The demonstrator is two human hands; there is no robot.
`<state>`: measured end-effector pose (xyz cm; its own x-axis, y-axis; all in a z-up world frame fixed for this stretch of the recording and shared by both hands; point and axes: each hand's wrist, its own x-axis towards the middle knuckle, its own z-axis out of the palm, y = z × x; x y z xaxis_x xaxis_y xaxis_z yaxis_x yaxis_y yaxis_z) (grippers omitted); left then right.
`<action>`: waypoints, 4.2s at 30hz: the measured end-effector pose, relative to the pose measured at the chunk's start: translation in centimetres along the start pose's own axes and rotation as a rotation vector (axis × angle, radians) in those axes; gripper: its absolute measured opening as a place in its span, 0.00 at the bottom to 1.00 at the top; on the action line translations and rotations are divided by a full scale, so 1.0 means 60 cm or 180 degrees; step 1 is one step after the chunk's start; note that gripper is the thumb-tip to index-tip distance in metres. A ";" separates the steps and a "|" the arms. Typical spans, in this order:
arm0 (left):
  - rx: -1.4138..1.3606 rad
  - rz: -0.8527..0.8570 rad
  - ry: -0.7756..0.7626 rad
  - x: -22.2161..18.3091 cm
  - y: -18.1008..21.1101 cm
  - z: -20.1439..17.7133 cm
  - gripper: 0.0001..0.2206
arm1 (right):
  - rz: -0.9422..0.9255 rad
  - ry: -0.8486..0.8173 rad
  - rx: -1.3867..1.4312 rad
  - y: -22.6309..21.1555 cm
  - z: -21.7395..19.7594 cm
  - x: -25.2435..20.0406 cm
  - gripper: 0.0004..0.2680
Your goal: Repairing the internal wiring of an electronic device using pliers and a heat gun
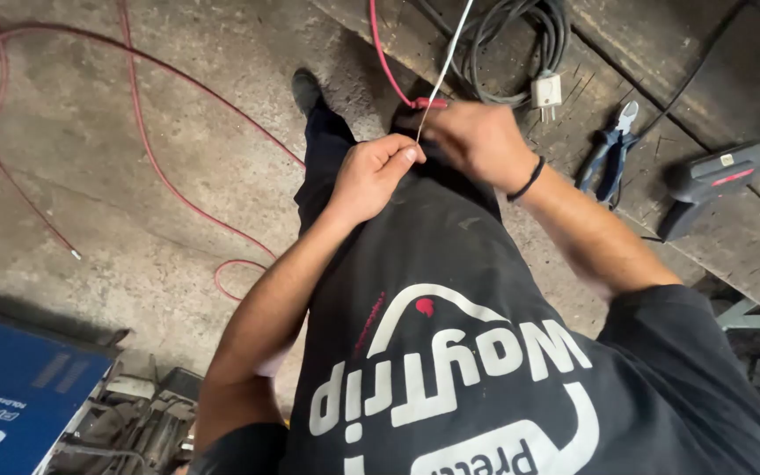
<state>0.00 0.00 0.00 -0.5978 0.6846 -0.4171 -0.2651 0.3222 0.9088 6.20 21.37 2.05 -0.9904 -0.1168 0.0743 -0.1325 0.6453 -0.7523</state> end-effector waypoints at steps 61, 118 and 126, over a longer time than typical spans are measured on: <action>-0.1089 -0.1246 0.0044 -0.053 -0.058 -0.028 0.13 | 0.1845 0.2313 0.0080 0.230 -0.222 -0.283 0.06; 0.2083 0.0336 -0.3376 0.176 -0.030 -0.158 0.10 | 0.4558 0.2063 -0.0306 -0.290 0.312 -0.288 0.09; 0.2656 -0.0256 -0.3251 0.170 -0.168 -0.306 0.17 | 0.4749 0.1404 0.0116 -0.241 0.258 -0.226 0.13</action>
<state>-17.33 -8.26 -13.22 0.3307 0.7080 -0.6240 0.4895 0.4367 0.7548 22.18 1.94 1.81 -0.1534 0.8182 -0.5541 0.9421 -0.0481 -0.3319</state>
